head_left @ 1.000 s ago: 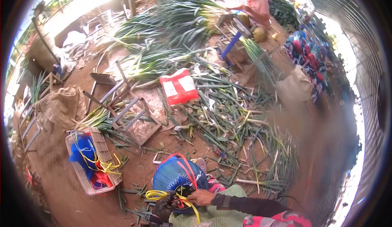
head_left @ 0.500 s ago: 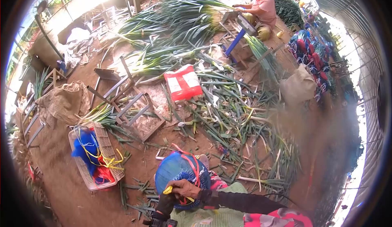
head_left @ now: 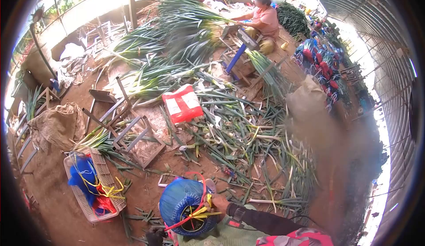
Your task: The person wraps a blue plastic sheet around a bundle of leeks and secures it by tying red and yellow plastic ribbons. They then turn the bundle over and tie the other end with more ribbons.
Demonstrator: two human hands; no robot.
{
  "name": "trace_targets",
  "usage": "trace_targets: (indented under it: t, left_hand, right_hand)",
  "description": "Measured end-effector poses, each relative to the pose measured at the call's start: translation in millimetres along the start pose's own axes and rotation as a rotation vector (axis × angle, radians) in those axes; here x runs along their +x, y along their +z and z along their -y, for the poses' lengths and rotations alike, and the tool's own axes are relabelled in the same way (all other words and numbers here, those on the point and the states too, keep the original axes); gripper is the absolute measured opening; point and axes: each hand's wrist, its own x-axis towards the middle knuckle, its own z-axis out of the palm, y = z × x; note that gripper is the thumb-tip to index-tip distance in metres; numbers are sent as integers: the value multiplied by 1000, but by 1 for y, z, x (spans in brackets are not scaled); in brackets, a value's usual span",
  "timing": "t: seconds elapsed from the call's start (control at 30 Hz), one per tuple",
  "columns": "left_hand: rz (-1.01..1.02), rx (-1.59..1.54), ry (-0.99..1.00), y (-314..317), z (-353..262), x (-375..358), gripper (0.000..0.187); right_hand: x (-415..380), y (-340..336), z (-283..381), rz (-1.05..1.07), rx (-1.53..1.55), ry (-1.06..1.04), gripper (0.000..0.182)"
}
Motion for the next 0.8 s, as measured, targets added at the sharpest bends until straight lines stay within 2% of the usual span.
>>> trace_targets:
  t: [0.03,0.1,0.13,0.2,0.23,0.3,0.33,0.37,0.4,0.43,0.47,0.57,0.6,0.67,0.7,0.77,0.8]
  left_hand:
    - [-4,-18,7,-1,-5,0,17]
    - [23,-58,40,-6,-13,1,15]
    - [43,-75,54,-11,-14,2,15]
    - [101,-114,40,-29,3,-11,14]
    - [134,-122,2,-33,5,-24,14]
    - [175,-43,-93,-37,37,-51,13]
    - [177,125,-8,-22,41,-49,20]
    - [150,368,-51,-9,47,-56,18]
    - [42,350,-45,18,32,-61,20]
    - [2,535,122,32,36,-55,22]
    - [-101,693,416,52,34,-54,25]
    - [-212,707,345,83,6,-49,31]
    - [-217,596,378,88,0,-50,38]
    - [-243,646,486,96,-13,-52,42]
    - [-262,668,539,101,-19,-51,44]
    - [-250,629,496,112,-28,-47,43]
    - [-242,610,477,114,-32,-43,43]
  right_hand:
    - [-5,6,5,9,-24,-23,7]
    - [-25,10,25,69,-147,-271,13]
    - [-11,-17,20,-33,-342,-499,16]
    - [-33,-38,21,-184,-366,-668,23]
    - [-29,-62,11,-304,-446,-598,25]
    - [-50,-84,-29,-494,-1117,-395,19]
    - [-55,-75,-36,-312,-1161,-300,17]
    - [-67,-66,-59,-129,-1176,-187,16]
    - [-68,-48,-75,-18,-1249,-241,15]
    - [-64,-28,-86,74,-1328,-319,15]
    - [-70,-15,-97,171,-1404,-401,16]
    - [-48,26,-110,189,-1322,-437,20]
    - [-46,33,-106,171,-1334,-414,21]
    - [-54,50,-92,136,-1354,-349,22]
    - [-55,54,-90,29,-1247,-386,23]
    - [-52,62,-80,-173,-1028,-466,26]
    - [-46,64,-70,-242,-732,-258,29]
